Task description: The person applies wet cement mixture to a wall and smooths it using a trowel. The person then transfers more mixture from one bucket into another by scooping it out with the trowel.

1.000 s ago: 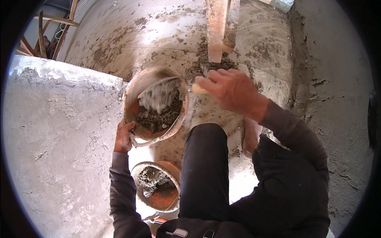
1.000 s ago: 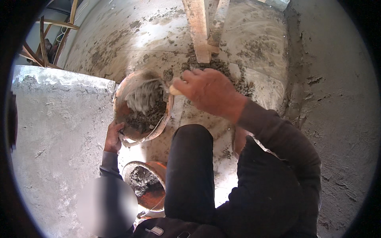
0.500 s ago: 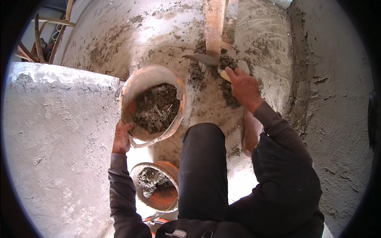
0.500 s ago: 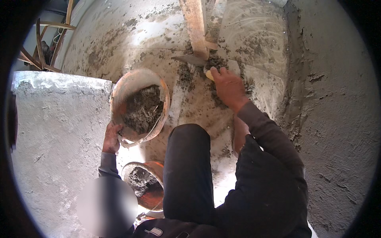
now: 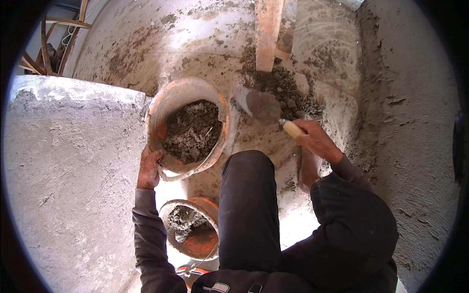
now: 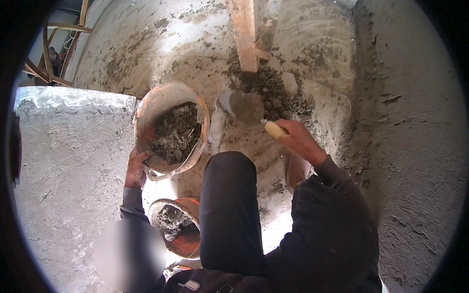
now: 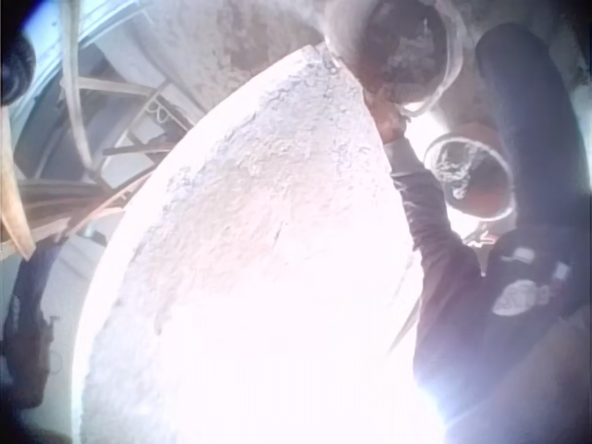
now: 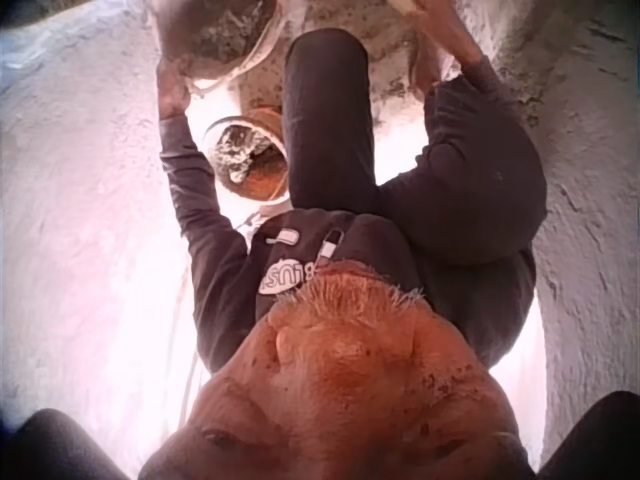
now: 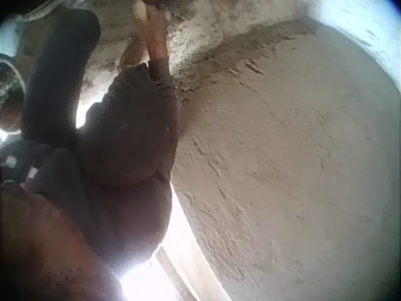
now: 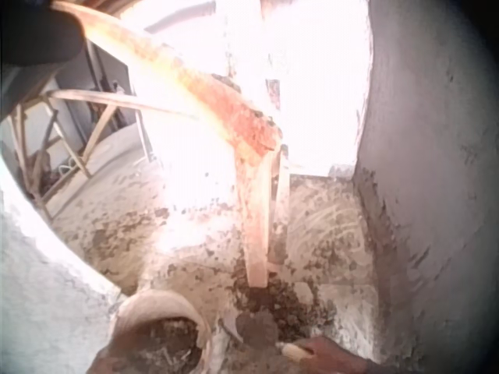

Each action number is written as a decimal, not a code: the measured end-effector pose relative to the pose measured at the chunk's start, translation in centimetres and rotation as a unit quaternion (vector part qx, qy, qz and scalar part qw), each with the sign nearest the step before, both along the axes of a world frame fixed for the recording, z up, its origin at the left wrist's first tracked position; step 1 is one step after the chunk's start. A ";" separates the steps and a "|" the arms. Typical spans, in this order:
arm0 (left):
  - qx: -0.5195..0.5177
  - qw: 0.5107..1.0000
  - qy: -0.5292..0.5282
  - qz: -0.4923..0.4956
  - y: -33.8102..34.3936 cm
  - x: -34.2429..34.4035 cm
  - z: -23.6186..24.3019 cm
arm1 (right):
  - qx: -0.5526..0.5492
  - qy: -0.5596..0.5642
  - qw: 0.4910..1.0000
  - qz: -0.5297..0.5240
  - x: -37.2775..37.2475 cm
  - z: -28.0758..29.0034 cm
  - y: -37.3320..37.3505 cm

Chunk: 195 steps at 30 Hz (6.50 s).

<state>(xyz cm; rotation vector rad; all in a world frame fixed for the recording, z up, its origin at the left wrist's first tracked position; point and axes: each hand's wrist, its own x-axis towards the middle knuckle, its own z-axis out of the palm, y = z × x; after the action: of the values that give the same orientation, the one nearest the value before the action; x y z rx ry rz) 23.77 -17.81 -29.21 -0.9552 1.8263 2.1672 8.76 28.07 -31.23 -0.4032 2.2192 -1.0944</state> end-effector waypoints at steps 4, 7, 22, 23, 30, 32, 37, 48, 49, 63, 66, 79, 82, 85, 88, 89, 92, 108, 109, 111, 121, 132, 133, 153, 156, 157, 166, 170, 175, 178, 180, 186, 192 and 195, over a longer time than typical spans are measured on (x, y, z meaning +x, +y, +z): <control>-0.001 1.000 0.001 -0.004 0.5 -0.5 0.5 | -0.115 -0.316 0.939 -0.073 1.8 -1.0 -1.4; 0.006 1.000 -0.002 -0.004 0.9 -0.7 0.5 | -0.142 -0.389 0.903 -0.113 1.9 -3.9 -1.9; -0.023 0.999 0.007 -0.030 1.3 -0.9 1.6 | -0.140 -0.315 0.873 -0.346 2.3 -2.6 0.8; -0.028 0.999 0.012 -0.038 1.6 -0.9 1.8 | -0.138 -0.310 0.875 -0.346 2.3 -2.9 1.0; 0.007 1.000 -0.011 -0.014 0.7 -0.6 0.6 | -0.144 -0.153 0.925 -0.318 1.4 -4.6 0.2; 0.003 1.000 -0.014 -0.016 0.3 -0.5 0.7 | -0.106 -0.120 0.935 -0.316 1.7 -4.8 0.3; -0.013 1.000 0.012 0.011 1.9 -1.1 1.2 | -0.099 -0.099 0.941 -0.308 3.0 -4.3 2.3; -0.005 1.000 0.018 -0.012 -0.2 0.0 -1.0 | -0.102 -0.121 0.971 -0.181 2.2 6.3 2.5; -0.008 1.000 0.014 -0.013 -0.4 0.2 -0.9 | -0.118 -0.134 0.970 -0.163 1.7 7.4 2.4; -0.009 0.999 0.000 -0.042 -0.3 -0.3 0.2 | 0.069 0.440 0.891 0.087 -1.3 8.3 -3.5; -0.008 0.999 0.010 -0.033 0.3 -0.5 0.2 | 0.028 0.362 0.927 -0.093 0.9 6.5 1.7; 0.008 0.999 0.011 -0.031 -0.1 -0.4 0.0 | 0.119 0.002 0.917 -0.380 11.7 -1.6 9.7; 0.025 0.999 0.017 -0.033 0.2 -0.6 0.4 | 0.037 -0.020 0.922 -0.384 8.3 -2.8 7.6; 0.022 0.999 0.027 -0.040 -0.2 -0.4 -0.1 | 0.015 0.037 0.945 -0.323 4.9 -4.0 6.0; 0.015 0.999 0.023 -0.034 -0.6 0.0 -0.4 | -0.028 0.022 0.954 -0.297 2.1 -4.2 4.0; 0.013 0.999 0.026 -0.033 -0.5 -0.1 -0.4 | -0.033 0.012 0.956 -0.292 1.2 -4.4 3.5; 0.023 0.999 0.019 -0.030 0.2 -0.5 -0.1 | -0.081 -0.057 0.953 -0.285 -1.2 -5.0 2.0; -0.557 0.698 0.281 -0.350 -4.9 2.3 -3.7 | -0.145 -0.162 0.913 -0.346 -0.1 -6.5 3.2; -0.552 0.701 0.289 -0.346 -4.4 1.8 -3.6 | -0.117 -0.161 0.921 -0.334 0.5 -5.9 3.6; -0.299 0.929 0.060 -0.210 -5.9 2.5 -5.2 | -0.113 -0.159 0.922 -0.334 1.6 -3.5 3.0; -0.040 0.999 -0.014 -0.005 0.3 -0.4 0.4 | -0.117 -0.161 0.948 -0.249 3.4 5.6 5.0; -0.183 0.929 0.057 -0.317 -5.6 -1.1 0.0 | -0.145 -0.017 0.949 0.280 -2.4 12.7 -5.7; -0.273 0.886 0.098 -0.362 -7.0 0.9 -0.2 | -0.161 -0.012 0.925 0.345 -2.1 11.2 -8.4; -0.116 0.976 -0.041 -0.181 -5.5 1.8 -0.7 | -0.115 0.269 0.929 0.226 -2.7 11.5 -5.8; -0.092 0.976 -0.028 -0.193 -3.6 -0.1 -0.5 | -0.082 0.173 0.980 0.058 -1.3 11.1 0.7; -0.092 0.976 -0.033 -0.196 -3.1 -0.5 0.3 | -0.064 0.127 0.990 0.004 -0.3 10.3 2.9; -0.057 0.983 -0.068 -0.161 -2.5 -0.6 1.3 | 0.059 0.221 0.926 -0.301 1.6 -1.3 8.8; -0.063 0.982 -0.091 -0.150 -2.0 -1.1 1.6 | 0.142 0.426 0.878 -0.165 -7.7 -3.8 8.8; -0.068 0.980 -0.086 -0.164 -1.7 -1.0 2.1 | 0.279 0.358 0.890 -0.055 -14.1 -4.0 6.1; -0.041 0.983 -0.070 -0.166 -1.1 -1.4 2.5 | 0.259 0.367 0.893 -0.014 -13.5 -4.3 6.3; -0.014 0.987 -0.049 -0.154 -0.6 -1.6 2.0 | 0.189 0.413 0.891 0.000 -10.8 -5.2 9.0; -0.036 0.988 0.011 -0.151 -1.8 -0.7 0.4 | 0.250 0.301 0.920 0.018 -4.2 -3.3 11.9; -0.017 0.990 -0.021 -0.136 -1.0 -1.2 1.2 | 0.248 0.386 0.888 -0.018 -2.2 -1.6 9.2; -0.014 0.989 -0.018 -0.146 -0.7 -1.3 1.8 | 0.229 0.411 0.882 -0.017 -3.6 -2.9 8.1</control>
<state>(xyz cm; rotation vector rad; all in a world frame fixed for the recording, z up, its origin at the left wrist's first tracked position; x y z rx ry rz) 22.45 -18.54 -27.42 -0.6768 1.8527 1.9415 5.17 36.15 -34.17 -0.7098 3.1252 -0.3749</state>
